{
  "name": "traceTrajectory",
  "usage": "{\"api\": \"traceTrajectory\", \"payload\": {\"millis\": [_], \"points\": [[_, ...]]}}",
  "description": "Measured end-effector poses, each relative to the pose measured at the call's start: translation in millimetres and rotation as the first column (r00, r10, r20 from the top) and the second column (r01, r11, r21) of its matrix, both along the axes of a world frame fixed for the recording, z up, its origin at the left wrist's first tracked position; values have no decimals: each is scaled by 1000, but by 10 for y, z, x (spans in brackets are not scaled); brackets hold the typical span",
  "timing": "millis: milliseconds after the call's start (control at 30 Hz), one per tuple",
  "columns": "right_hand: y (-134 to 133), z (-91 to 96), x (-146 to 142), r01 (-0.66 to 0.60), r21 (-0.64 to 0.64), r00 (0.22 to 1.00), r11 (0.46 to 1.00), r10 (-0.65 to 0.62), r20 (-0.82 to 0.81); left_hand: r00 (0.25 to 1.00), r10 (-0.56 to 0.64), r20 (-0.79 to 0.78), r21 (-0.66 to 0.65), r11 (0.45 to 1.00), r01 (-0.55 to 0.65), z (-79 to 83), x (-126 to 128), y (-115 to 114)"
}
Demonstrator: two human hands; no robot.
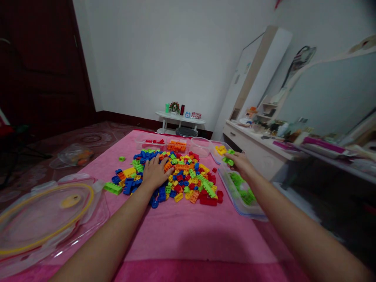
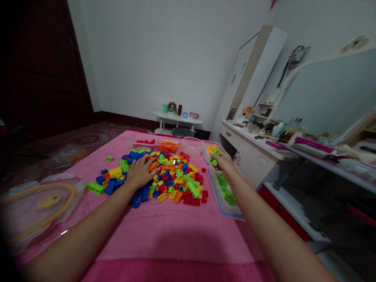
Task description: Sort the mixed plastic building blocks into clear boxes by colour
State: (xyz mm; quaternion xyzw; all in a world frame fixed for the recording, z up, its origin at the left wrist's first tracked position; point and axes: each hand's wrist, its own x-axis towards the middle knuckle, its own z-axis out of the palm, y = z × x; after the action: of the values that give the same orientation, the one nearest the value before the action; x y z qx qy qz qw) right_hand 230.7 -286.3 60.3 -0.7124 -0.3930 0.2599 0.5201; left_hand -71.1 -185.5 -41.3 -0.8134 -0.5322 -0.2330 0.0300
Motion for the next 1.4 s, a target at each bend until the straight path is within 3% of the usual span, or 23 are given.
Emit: {"api": "traceTrajectory", "payload": {"millis": [100, 200, 233, 300, 367, 400, 467, 567, 700, 833, 1100, 1233, 1400], "points": [[-152, 104, 281, 90, -161, 975, 983, -54, 214, 1000, 13, -4, -8, 1000, -13, 17, 9, -14], [-241, 145, 334, 151, -229, 910, 962, -44, 413, 1000, 19, -6, -16, 1000, -19, 27, 13, -22], [-258, 138, 281, 166, -225, 844, 960, -20, 536, 1000, 19, -5, -16, 1000, -20, 27, 13, -22], [-283, 78, 82, 124, -240, 640, 963, 107, 760, 1000, 18, -5, -17, 1000, -18, 21, 10, -18], [-305, -46, -186, 8, -360, 468, 933, 315, 826, 1000, 16, -6, -12, 1000, -16, 14, 6, -13], [-315, -125, -320, -53, -434, 444, 899, 410, 796, 1000, 16, -7, -9, 1000, -16, 10, 4, -11], [-323, -287, -535, -128, -525, 435, 841, 523, 733, 1000, 14, -9, -3, 1000, -14, 3, 1, -9], [-270, -435, -655, -168, -530, 445, 831, 544, 712, 1000, 11, -6, -1, 1000, -11, -5, -3, -6], [-75, -379, -556, -158, -554, 465, 817, 557, 688, 1000, 10, 4, 10, 1000, -10, -9, 0, 0], [91, -335, -525, -90, -546, 471, 833, 519, 713, 1000, 22, -4, -1, 1000, -22, 6, 6, -5], [120, -560, -725, 92, -466, 443, 880, 383, 811, 1000, 14, -15, 26, 1000, -13, -20, -2, 6], [80, -459, -636, 67, -430, 486, 901, 347, 802, 1000, 2, -1, 42, 999, -2, -48, -5, 25], [-40, -108, -240, 40, -359, 551, 933, 279, 786, 1000, -1, 15, 32, 999, 1, -57, -1, 40]]}}
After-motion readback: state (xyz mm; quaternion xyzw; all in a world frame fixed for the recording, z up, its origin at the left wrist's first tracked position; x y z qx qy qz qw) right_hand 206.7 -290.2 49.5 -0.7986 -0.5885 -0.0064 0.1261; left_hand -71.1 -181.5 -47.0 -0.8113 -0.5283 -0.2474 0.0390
